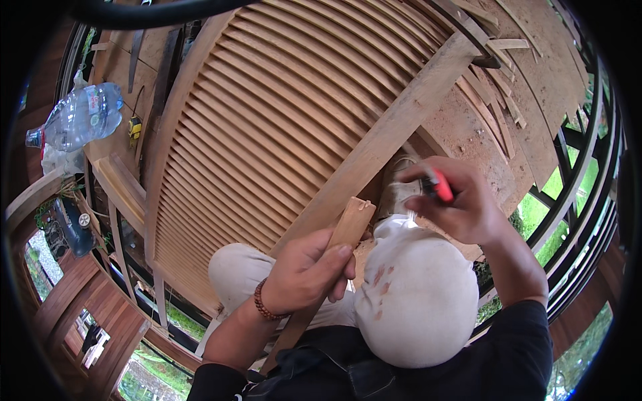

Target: The person positions a curved wooden slat panel on a workbench and uses a utility knife to trim small wooden pieces. The trimmed pieces are then inserted into gaps between the slats to fill the panel.

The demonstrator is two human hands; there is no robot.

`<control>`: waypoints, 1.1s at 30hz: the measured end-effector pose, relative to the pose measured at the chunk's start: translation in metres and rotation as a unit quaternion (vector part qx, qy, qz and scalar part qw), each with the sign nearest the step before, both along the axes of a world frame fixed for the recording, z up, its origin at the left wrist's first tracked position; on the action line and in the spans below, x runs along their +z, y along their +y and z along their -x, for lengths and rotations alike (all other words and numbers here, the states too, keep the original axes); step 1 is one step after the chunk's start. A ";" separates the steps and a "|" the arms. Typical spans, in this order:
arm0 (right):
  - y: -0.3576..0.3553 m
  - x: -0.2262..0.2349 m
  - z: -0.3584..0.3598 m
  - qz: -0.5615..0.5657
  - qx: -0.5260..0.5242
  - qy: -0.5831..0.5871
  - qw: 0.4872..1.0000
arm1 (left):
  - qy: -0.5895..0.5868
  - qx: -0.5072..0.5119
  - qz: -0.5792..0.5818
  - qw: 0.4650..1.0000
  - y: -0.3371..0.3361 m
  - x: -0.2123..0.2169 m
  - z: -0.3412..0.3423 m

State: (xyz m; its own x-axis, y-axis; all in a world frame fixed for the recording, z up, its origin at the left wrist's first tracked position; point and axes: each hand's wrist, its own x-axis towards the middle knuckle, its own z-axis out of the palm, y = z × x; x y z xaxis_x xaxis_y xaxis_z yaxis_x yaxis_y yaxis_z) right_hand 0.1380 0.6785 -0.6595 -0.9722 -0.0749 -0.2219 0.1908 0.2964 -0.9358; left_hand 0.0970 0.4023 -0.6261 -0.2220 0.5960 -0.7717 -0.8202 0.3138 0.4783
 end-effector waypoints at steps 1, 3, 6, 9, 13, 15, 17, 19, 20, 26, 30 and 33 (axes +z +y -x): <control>-0.004 -0.001 0.006 0.042 0.026 0.021 0.999 | 0.009 -0.013 0.005 1.000 0.002 -0.001 0.000; -0.012 -0.002 0.019 0.033 0.071 0.049 0.996 | 0.015 -0.011 0.004 1.000 0.007 -0.002 -0.001; -0.018 -0.009 0.024 0.042 0.091 0.067 0.993 | 0.031 -0.012 0.011 0.999 0.012 0.000 0.000; -0.017 -0.011 0.024 0.066 0.079 0.034 0.994 | 0.051 -0.023 0.006 0.998 0.009 0.002 0.001; -0.017 -0.014 0.018 0.052 0.029 0.009 0.998 | 0.026 -0.029 0.006 0.999 0.009 0.001 0.002; -0.011 -0.017 0.020 -0.006 0.061 0.130 0.990 | 0.021 -0.014 0.004 1.000 0.010 0.000 0.001; -0.004 -0.008 0.014 -0.158 0.123 0.135 0.970 | 0.015 0.002 0.003 1.000 0.008 0.000 0.001; 0.003 -0.007 0.000 -0.271 0.152 0.158 0.937 | 0.005 0.013 -0.003 1.000 0.007 0.001 0.002; 0.005 -0.005 -0.004 -0.282 0.150 0.157 0.934 | 0.012 -0.003 0.000 1.000 0.008 0.003 0.002; 0.008 0.005 -0.011 -0.301 0.144 0.157 0.929 | 0.006 -0.051 0.015 0.999 0.009 0.011 0.001; 0.007 0.006 -0.015 -0.297 0.136 0.163 0.931 | 0.012 -0.069 0.009 0.997 0.000 0.011 -0.006; 0.005 0.005 -0.020 -0.279 0.106 0.138 0.944 | 0.039 -0.095 0.008 0.995 -0.007 0.019 -0.013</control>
